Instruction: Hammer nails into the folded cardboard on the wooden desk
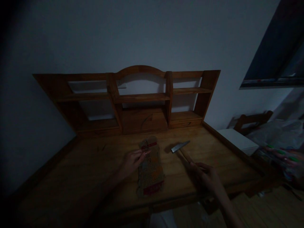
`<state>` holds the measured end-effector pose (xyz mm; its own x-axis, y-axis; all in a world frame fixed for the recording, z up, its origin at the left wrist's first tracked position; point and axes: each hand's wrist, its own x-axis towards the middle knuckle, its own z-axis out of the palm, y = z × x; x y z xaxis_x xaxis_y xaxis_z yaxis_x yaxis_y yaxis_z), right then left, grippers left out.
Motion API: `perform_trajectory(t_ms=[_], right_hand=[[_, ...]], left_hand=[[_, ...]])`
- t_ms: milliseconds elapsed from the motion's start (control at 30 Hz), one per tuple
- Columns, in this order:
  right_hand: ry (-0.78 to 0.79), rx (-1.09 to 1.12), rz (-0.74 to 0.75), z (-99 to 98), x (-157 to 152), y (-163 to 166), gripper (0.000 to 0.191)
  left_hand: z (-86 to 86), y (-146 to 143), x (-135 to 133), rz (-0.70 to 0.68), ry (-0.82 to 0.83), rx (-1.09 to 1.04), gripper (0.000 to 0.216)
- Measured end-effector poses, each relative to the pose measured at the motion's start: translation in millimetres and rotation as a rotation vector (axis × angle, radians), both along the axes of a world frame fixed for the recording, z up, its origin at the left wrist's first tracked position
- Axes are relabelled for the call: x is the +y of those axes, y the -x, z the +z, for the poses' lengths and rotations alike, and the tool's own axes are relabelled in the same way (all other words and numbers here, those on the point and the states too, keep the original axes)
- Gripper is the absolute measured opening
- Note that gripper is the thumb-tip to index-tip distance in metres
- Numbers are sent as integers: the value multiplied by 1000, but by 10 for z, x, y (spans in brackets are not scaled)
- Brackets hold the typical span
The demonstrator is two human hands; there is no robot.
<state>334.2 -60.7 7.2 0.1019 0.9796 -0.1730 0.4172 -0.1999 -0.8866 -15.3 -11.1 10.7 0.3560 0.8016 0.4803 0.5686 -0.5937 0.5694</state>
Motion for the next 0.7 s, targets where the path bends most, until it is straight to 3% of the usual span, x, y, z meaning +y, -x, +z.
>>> perform_trajectory(t_ms=[300,700], right_hand=[[-82,-28,42,-1,34,48,44],[-47,-114,54,12,40,52,49]], left_hand=[[13,-25,-45,16,79,35,42],[2,-35,-26,39,135,47,39]])
